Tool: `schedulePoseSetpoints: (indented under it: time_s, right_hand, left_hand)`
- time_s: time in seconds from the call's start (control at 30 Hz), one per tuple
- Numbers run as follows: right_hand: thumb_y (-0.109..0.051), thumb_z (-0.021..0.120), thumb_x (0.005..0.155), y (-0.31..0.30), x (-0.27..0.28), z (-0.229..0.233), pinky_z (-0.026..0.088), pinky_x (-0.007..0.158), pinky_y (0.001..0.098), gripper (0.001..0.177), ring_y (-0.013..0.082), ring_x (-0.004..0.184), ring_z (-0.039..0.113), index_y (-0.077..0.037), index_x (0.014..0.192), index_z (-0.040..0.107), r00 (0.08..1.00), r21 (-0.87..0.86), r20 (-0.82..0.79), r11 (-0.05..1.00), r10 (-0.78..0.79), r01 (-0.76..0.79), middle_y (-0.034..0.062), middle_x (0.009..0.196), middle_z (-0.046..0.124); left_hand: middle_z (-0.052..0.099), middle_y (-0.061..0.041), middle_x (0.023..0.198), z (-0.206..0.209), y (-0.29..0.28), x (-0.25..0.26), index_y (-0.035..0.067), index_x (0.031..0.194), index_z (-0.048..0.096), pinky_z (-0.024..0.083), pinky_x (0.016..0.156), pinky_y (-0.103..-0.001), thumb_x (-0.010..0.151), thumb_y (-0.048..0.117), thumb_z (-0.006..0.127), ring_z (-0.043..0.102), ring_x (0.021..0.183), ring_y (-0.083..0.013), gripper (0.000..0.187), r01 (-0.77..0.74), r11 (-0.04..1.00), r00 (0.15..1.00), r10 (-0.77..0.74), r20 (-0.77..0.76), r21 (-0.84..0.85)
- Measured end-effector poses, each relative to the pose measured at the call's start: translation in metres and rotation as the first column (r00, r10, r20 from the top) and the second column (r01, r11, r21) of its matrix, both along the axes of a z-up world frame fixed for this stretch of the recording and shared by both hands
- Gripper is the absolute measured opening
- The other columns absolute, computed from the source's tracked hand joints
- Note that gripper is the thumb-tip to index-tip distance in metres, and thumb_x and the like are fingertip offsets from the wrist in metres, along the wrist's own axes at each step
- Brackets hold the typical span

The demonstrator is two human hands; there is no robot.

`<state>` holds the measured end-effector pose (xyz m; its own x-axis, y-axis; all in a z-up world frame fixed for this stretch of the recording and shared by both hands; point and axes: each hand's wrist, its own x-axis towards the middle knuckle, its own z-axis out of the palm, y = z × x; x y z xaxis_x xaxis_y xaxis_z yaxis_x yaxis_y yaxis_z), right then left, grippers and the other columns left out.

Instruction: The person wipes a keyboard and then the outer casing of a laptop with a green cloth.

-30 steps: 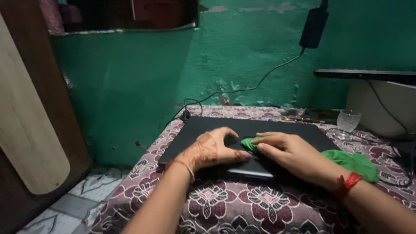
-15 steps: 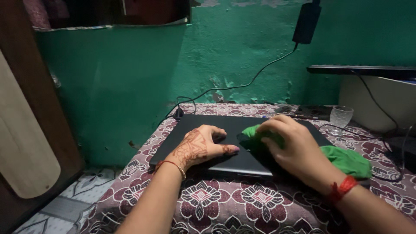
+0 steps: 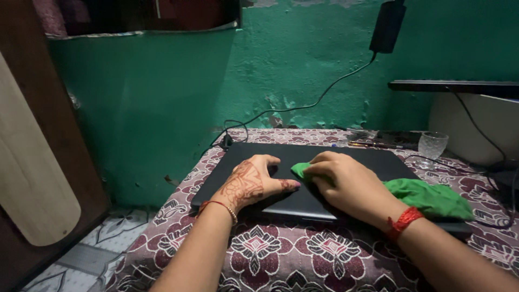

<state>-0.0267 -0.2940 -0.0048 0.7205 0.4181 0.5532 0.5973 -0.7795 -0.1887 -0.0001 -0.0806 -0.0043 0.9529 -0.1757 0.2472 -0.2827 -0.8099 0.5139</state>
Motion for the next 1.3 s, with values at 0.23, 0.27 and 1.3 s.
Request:
schedulePoseSetpoints:
  time_s: [0.23, 0.27, 1.3]
  right_hand:
    - [-0.012, 0.063, 0.083, -0.006, -0.002, -0.007, 0.054, 0.093, 0.0410, 0.023, 0.0284, 0.109, 0.065, -0.015, 0.098, 0.081, 0.917, -0.002, 0.042, 0.918, -0.397, 0.398, 0.0064, 0.110, 0.070]
    - [-0.012, 0.063, 0.083, -0.006, -0.002, -0.008, 0.054, 0.094, 0.0408, 0.023, 0.0290, 0.109, 0.065, -0.016, 0.098, 0.081, 0.896, 0.005, 0.061, 0.898, -0.439, 0.439, 0.0076, 0.108, 0.070]
    - [-0.010, 0.067, 0.082, -0.005, -0.003, -0.008, 0.056, 0.084, 0.0410, 0.021, 0.0313, 0.095, 0.070, -0.009, 0.098, 0.081, 0.989, 0.034, 0.126, 0.996, 0.074, -0.078, 0.0113, 0.100, 0.073]
  left_hand:
    - [0.066, -0.015, 0.137, -0.003, 0.001, 0.002, 0.006, 0.137, 0.062, 0.048, 0.109, -0.037, 0.065, 0.058, 0.085, 0.063, 0.128, -0.0285, 0.092, 0.029, 1.000, 0.999, -0.029, 0.022, -0.009]
    - [0.066, -0.015, 0.137, -0.003, 0.002, 0.003, 0.006, 0.137, 0.062, 0.047, 0.109, -0.037, 0.065, 0.058, 0.085, 0.063, 0.128, -0.0283, 0.092, 0.033, 0.999, 0.999, -0.032, 0.027, -0.011]
    - [0.061, -0.011, 0.143, -0.015, -0.017, 0.016, 0.013, 0.136, 0.064, 0.037, 0.115, -0.044, 0.075, 0.069, 0.070, 0.054, 0.135, -0.0296, 0.083, -0.056, 0.983, 0.996, 0.043, 0.078, 0.174]
